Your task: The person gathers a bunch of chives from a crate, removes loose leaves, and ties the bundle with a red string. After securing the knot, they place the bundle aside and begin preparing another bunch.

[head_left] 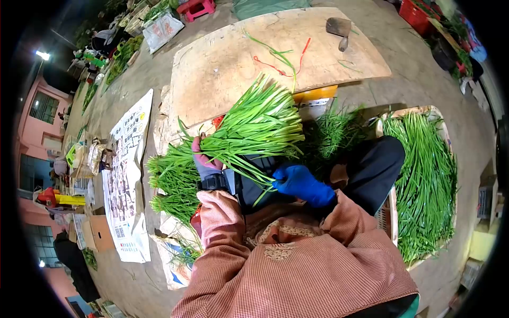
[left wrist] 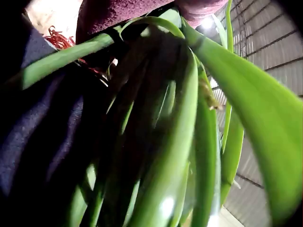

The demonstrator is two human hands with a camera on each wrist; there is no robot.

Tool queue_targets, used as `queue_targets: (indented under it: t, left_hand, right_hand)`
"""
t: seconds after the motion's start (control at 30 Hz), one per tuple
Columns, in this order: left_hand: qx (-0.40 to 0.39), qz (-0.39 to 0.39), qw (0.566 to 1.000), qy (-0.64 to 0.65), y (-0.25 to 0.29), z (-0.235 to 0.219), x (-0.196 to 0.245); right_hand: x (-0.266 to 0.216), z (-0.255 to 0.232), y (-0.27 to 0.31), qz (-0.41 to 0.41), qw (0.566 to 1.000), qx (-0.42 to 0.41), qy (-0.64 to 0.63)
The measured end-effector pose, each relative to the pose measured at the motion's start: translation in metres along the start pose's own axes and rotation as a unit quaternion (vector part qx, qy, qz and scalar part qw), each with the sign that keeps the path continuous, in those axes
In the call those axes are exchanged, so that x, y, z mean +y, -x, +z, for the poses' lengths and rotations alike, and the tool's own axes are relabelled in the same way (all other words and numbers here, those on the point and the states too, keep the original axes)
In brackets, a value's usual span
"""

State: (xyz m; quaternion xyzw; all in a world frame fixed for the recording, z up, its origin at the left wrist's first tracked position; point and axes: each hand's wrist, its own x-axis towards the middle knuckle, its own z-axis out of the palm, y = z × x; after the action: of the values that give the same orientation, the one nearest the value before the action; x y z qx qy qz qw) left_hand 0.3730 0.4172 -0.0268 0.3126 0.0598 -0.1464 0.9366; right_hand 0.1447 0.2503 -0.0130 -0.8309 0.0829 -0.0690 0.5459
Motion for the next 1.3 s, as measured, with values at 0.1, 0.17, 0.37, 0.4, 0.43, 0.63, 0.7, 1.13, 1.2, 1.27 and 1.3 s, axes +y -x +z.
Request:
queue_targets:
  t: [0.1,0.17,0.37,0.4,0.43,0.63,0.7,1.13,1.2,1.27,1.3]
  left_hand:
    - [-0.021,-0.003,1.0,-0.022,0.005,0.006,0.002]
    - [-0.028,-0.004,0.999,-0.021,0.004,0.006,0.002]
    - [-0.04,0.033,0.998,-0.037,0.001,0.006,0.007]
    - [-0.042,0.03,0.998,-0.036,-0.001,0.003,0.008]
    - [-0.043,0.142,0.972,-0.181,0.006,0.007,0.003]
    - [-0.023,0.085,0.994,-0.066,-0.004,-0.007,0.009]
    - [-0.028,0.009,0.999,-0.018,-0.008,-0.014,0.018]
    - [0.001,0.054,0.998,-0.033,0.004,0.0,0.016]
    - [-0.024,0.051,0.997,-0.056,0.006,-0.001,0.017]
    - [0.007,0.038,0.999,-0.025,0.011,0.007,0.017]
    - [0.024,0.075,0.995,-0.053,0.021,0.017,0.015]
  right_hand:
    - [0.01,0.0,0.001,-0.025,0.989,0.025,0.143]
    - [0.03,-0.013,0.003,-0.017,0.986,0.05,0.158]
    - [0.055,-0.1,0.038,0.1,0.983,0.145,0.059]
    - [0.056,-0.109,0.035,0.075,0.972,0.19,0.114]
    - [0.047,-0.119,0.032,0.075,0.973,0.211,0.063]
    - [0.026,-0.162,0.027,0.018,0.931,0.287,-0.225]
    - [0.03,-0.173,0.032,0.016,0.924,0.302,-0.235]
    - [-0.021,-0.24,0.021,0.019,0.882,0.467,-0.063]
    - [-0.049,-0.261,0.0,0.015,0.876,0.482,0.016]
    - [-0.057,-0.282,-0.034,-0.078,0.857,0.509,0.011]
    - [-0.058,-0.295,-0.052,-0.079,0.875,0.474,0.062]
